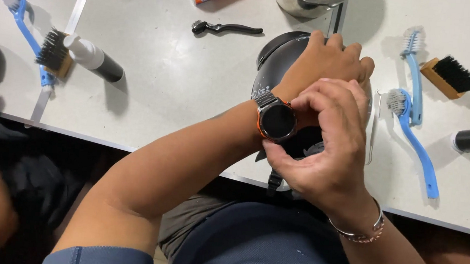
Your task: The person is scrubbing a white residue or sticker off a black helmet using a small brush, wiping it with a cloth, and then using a fine tool to scrape away the remaining bits.
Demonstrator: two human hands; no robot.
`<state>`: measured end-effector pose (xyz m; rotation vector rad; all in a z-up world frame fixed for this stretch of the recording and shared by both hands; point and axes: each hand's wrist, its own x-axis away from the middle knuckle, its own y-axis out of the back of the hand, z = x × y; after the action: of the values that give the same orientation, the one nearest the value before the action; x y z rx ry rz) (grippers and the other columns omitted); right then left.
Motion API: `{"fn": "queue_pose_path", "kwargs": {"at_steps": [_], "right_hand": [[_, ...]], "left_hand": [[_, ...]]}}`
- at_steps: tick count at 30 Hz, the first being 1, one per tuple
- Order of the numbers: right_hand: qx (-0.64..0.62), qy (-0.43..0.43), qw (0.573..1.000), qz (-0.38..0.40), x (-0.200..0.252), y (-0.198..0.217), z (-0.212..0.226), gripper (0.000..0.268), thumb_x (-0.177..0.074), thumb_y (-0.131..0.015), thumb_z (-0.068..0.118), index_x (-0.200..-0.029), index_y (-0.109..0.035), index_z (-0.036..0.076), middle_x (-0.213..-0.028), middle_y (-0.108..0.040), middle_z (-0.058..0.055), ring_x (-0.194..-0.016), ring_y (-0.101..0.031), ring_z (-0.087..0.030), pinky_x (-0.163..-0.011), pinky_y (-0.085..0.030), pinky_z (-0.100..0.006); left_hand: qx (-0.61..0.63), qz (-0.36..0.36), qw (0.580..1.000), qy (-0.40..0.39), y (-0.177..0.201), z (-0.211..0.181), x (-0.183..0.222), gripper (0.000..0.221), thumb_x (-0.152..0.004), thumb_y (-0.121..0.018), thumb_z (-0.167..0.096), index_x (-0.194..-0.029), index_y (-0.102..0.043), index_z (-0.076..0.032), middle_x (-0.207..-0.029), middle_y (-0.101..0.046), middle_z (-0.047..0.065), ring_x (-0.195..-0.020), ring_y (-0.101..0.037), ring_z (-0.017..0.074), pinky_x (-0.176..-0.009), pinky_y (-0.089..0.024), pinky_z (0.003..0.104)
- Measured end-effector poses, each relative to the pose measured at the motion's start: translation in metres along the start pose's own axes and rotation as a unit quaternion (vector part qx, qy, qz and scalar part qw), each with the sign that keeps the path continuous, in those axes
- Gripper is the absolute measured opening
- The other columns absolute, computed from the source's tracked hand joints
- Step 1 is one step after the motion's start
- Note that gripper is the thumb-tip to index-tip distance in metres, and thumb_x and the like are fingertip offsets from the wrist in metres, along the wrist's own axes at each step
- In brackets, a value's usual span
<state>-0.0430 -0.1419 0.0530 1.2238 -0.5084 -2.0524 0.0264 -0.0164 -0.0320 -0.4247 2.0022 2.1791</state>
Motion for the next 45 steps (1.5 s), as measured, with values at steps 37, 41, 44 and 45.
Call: {"fn": "queue_pose_path", "kwargs": {"at_steps": [37,41,44,45], "right_hand": [[-0.252,-0.152,0.943,0.158,0.192,0.018,-0.062,0.013,-0.083,-0.079,0.01,-0.078,-0.067,0.009,-0.079,-0.069,-0.003,-0.07,-0.068,-0.016,-0.069,-0.056,-0.026],[-0.215,-0.153,0.962,0.066,0.187,0.021,-0.061,0.01,-0.082,-0.079,0.0,-0.084,-0.069,0.002,-0.082,-0.07,-0.01,-0.074,-0.067,-0.021,-0.072,-0.054,-0.03],[-0.173,-0.212,0.961,0.046,0.185,0.019,-0.064,0.009,-0.083,-0.078,-0.002,-0.084,-0.071,0.003,-0.083,-0.071,-0.009,-0.075,-0.066,-0.019,-0.074,-0.053,-0.029],[-0.172,-0.215,0.96,0.044,0.185,0.019,-0.064,0.009,-0.083,-0.078,-0.002,-0.084,-0.071,0.003,-0.083,-0.071,-0.009,-0.075,-0.066,-0.019,-0.074,-0.053,-0.029]], "left_hand": [[0.154,-0.184,0.968,-0.066,0.033,0.009,0.02,0.016,-0.086,-0.053,-0.024,-0.078,-0.059,-0.011,-0.073,-0.059,0.006,-0.066,-0.054,0.031,-0.055,-0.037,0.048],[0.168,-0.156,0.973,0.003,0.029,0.01,0.023,0.025,-0.085,-0.055,-0.027,-0.071,-0.065,-0.009,-0.066,-0.066,0.01,-0.055,-0.057,0.0367,-0.044,-0.039,0.051],[0.203,-0.1,0.972,0.068,0.023,0.014,0.027,0.039,-0.09,-0.06,-0.031,-0.066,-0.035,-0.014,-0.05,-0.036,-0.001,-0.046,-0.03,0.0197,-0.046,-0.021,0.043],[0.205,-0.098,0.972,0.066,0.02,0.014,0.027,0.039,-0.09,-0.06,-0.031,-0.066,-0.035,-0.014,-0.05,-0.036,-0.001,-0.046,-0.03,0.0197,-0.046,-0.021,0.043]]}}
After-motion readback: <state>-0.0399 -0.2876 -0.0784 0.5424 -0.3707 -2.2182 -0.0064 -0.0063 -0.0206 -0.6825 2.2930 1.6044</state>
